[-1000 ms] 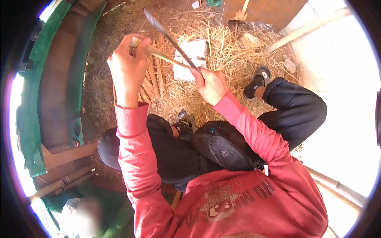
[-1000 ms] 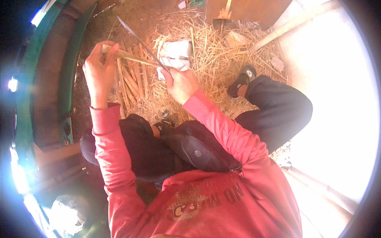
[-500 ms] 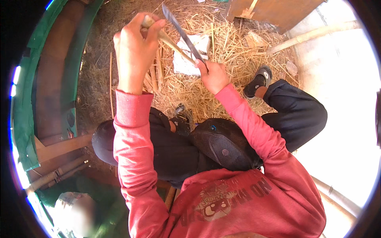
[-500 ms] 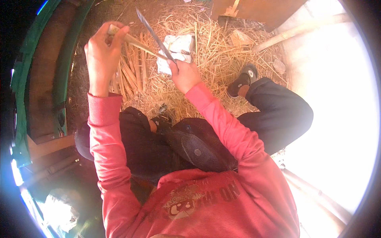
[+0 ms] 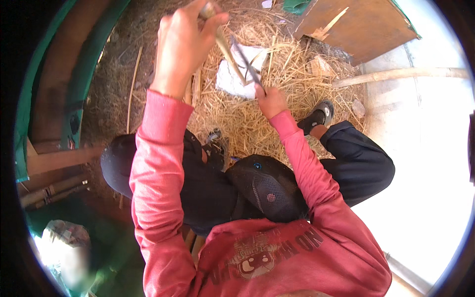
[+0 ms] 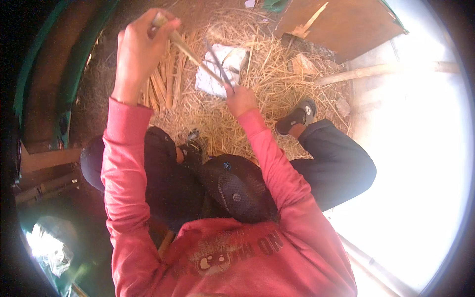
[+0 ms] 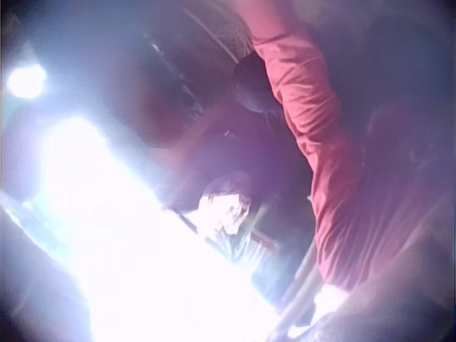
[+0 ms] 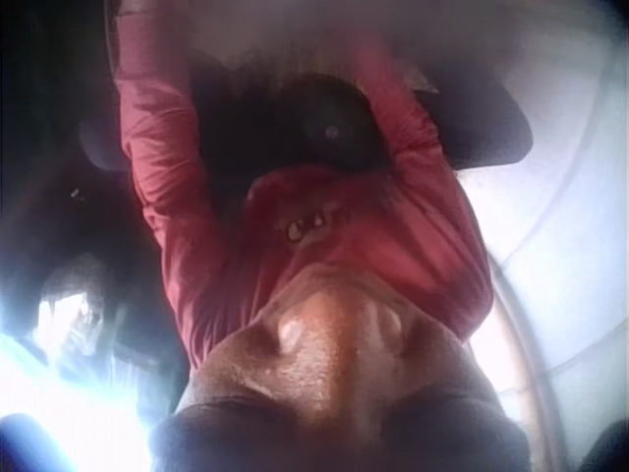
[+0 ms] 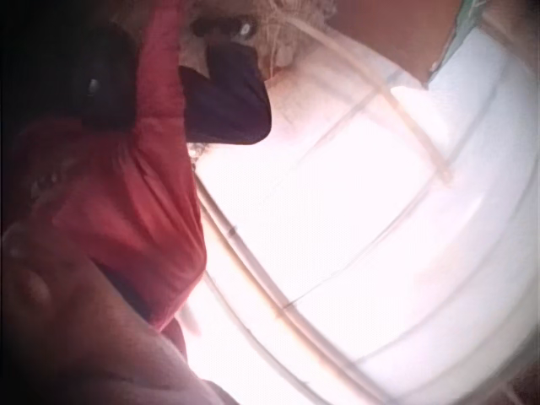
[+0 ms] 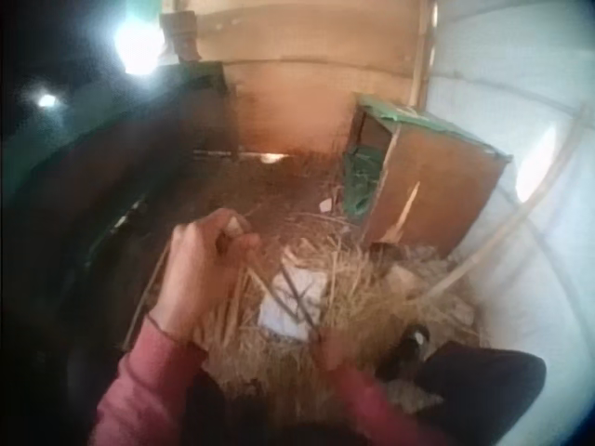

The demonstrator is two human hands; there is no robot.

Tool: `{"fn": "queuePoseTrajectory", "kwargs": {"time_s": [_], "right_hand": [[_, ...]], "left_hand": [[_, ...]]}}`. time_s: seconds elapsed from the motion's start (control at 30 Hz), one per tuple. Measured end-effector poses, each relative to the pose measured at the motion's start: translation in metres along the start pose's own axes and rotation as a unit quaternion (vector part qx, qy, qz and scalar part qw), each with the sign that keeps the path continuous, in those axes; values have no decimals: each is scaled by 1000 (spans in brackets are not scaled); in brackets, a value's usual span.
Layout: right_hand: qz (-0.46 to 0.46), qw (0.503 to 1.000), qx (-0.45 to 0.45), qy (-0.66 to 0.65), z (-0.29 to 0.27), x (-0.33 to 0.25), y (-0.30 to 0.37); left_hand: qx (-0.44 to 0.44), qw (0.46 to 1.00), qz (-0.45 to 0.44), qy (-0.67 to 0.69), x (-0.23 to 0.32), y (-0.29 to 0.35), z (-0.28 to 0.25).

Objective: The person sits cross-legged on a straw-covered floor and uses a knife to shave thin strips from bamboo sticks. They hold the bamboo in one hand and carefully scrape the surface with the knife, occasionally adjusting their grip or the stick's orientation.

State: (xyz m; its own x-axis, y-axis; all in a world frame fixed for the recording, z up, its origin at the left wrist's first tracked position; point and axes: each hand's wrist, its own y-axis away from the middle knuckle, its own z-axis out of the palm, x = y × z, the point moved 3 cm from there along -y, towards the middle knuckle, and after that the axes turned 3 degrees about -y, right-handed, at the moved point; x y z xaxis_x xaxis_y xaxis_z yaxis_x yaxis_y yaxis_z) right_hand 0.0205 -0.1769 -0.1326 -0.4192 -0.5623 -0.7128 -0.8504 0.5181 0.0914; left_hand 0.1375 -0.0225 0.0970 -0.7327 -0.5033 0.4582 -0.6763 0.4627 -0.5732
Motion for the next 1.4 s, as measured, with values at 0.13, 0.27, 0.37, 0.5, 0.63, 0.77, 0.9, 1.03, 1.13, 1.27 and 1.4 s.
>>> {"fn": "queuePoseTrajectory", "kwargs": {"time_s": [0.13,0.27,0.37,0.5,0.63,0.77,0.9,1.03,1.13,1.27,1.4], "right_hand": [[-72,985,155,-34,39,24,0],[52,980,-19,191,84,142,-15],[224,959,-146,-97,81,140,-20],[209,960,-172,-67,28,96,-37],[-9,987,61,-149,28,17,-25],[8,972,43,232,103,166,-16],[74,990,-112,-42,103,178,-16],[262,892,-224,-291,87,157,-29],[-8,984,39,-173,78,107,-25],[59,974,20,217,108,187,-1],[70,986,-61,140,103,174,-5]], "left_hand": [[-8,999,-47,24,21,-9,-11],[0,1000,-25,1,0,-10,12],[-2,999,-44,10,-11,-4,7],[-8,995,-72,69,-5,-11,-13],[63,998,-27,1,-8,-6,-16],[-44,993,-102,40,1,-13,-10],[8,998,-62,-6,-31,-10,-4],[14,997,-75,-17,-41,-3,-10],[15,998,-64,-12,-34,-3,-7],[28,998,-60,-7,-32,-6,1],[29,990,-129,-40,-46,-7,-13]]}}
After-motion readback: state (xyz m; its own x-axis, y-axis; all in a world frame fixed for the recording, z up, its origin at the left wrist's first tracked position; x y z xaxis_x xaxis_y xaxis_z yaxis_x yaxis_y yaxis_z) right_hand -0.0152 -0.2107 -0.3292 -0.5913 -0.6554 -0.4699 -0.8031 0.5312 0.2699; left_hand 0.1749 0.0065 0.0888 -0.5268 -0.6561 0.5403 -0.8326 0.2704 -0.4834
